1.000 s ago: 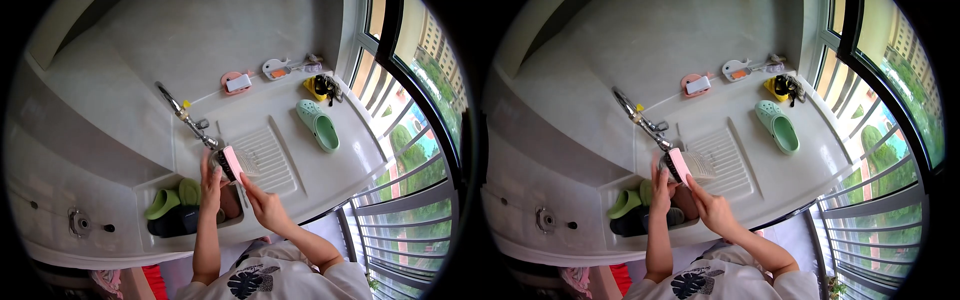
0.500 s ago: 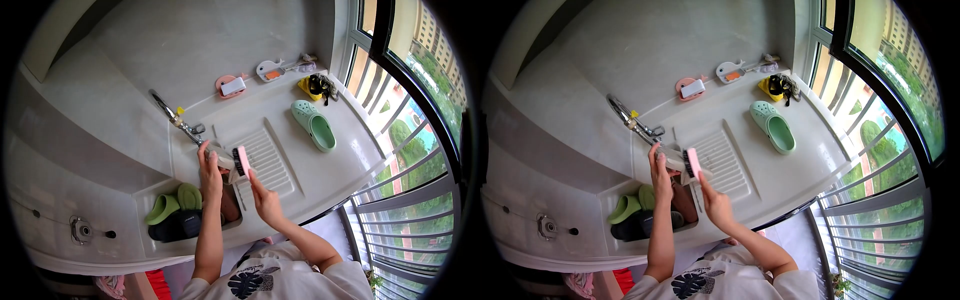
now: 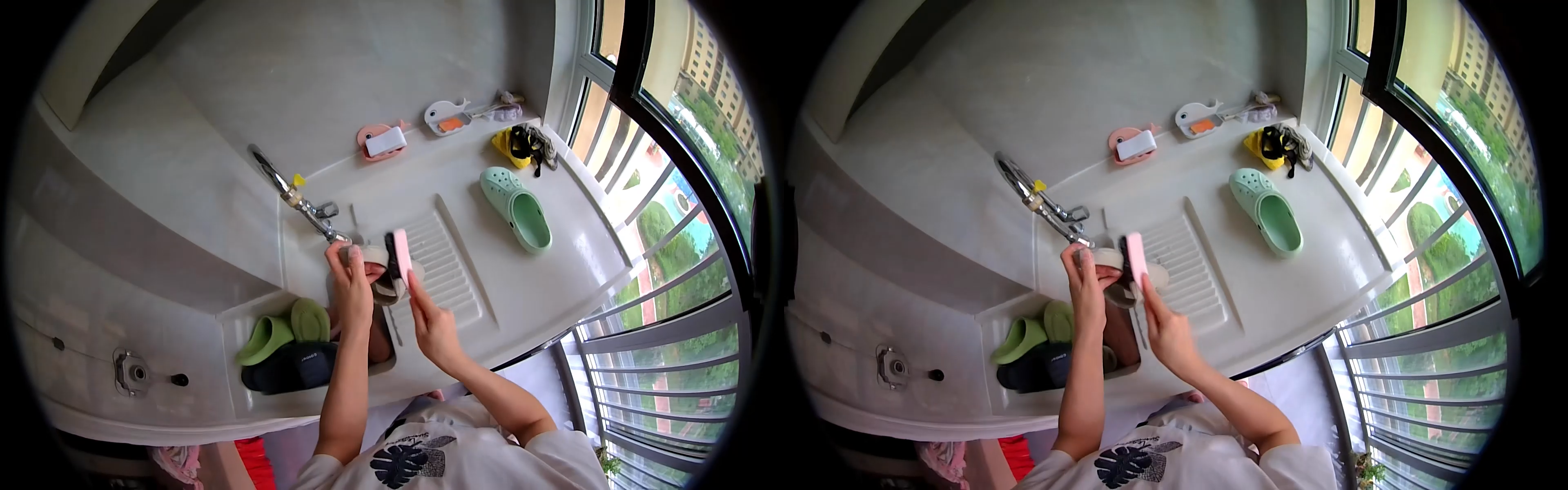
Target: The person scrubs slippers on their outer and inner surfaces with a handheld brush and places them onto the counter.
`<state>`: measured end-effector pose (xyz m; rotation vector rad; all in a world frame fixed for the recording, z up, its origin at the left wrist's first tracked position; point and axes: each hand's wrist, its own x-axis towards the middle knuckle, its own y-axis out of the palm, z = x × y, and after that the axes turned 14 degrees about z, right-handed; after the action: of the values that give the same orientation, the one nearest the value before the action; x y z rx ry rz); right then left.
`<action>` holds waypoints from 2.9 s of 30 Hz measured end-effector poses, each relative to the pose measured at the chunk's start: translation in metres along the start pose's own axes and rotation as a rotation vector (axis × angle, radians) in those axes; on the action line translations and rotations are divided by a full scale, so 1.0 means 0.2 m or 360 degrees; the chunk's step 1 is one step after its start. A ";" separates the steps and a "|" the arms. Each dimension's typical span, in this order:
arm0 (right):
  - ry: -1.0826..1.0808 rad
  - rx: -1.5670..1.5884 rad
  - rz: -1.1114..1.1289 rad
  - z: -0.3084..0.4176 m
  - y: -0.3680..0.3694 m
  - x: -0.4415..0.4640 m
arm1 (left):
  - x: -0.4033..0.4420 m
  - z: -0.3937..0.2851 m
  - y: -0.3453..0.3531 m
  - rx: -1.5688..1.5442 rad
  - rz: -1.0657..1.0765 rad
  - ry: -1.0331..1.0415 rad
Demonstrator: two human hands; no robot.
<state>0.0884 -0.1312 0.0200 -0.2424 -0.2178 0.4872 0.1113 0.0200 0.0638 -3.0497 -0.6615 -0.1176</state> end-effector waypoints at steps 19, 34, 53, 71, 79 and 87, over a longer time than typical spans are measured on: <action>-0.0451 -0.0396 0.0091 0.05 -0.48 0.07 | -0.05 -0.12 0.07 0.1637 0.0082 0.0633; -0.0612 -0.1136 -0.0026 0.12 -0.46 0.05 | -0.16 0.08 0.05 0.0895 0.0079 0.0403; -0.0546 -0.0711 0.0140 0.18 -0.33 -0.04 | -0.18 0.13 0.01 0.0562 0.0128 0.0391; -0.0237 -0.0310 0.0325 0.21 -0.20 -0.08 | -0.35 0.14 -0.14 0.0193 0.0165 0.0183; -0.0059 -0.0432 0.0322 -0.07 -0.05 0.01 | -0.42 0.11 -0.15 0.0562 -0.0010 0.0213; -0.0195 -0.0391 0.0290 -0.07 0.07 -0.03 | -0.37 0.18 -0.21 0.0621 -0.0237 0.0145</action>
<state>0.0799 -0.1244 0.0014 -0.4754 -0.3782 0.6572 0.0292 0.0283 0.0219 -2.6068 -0.7973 -0.1136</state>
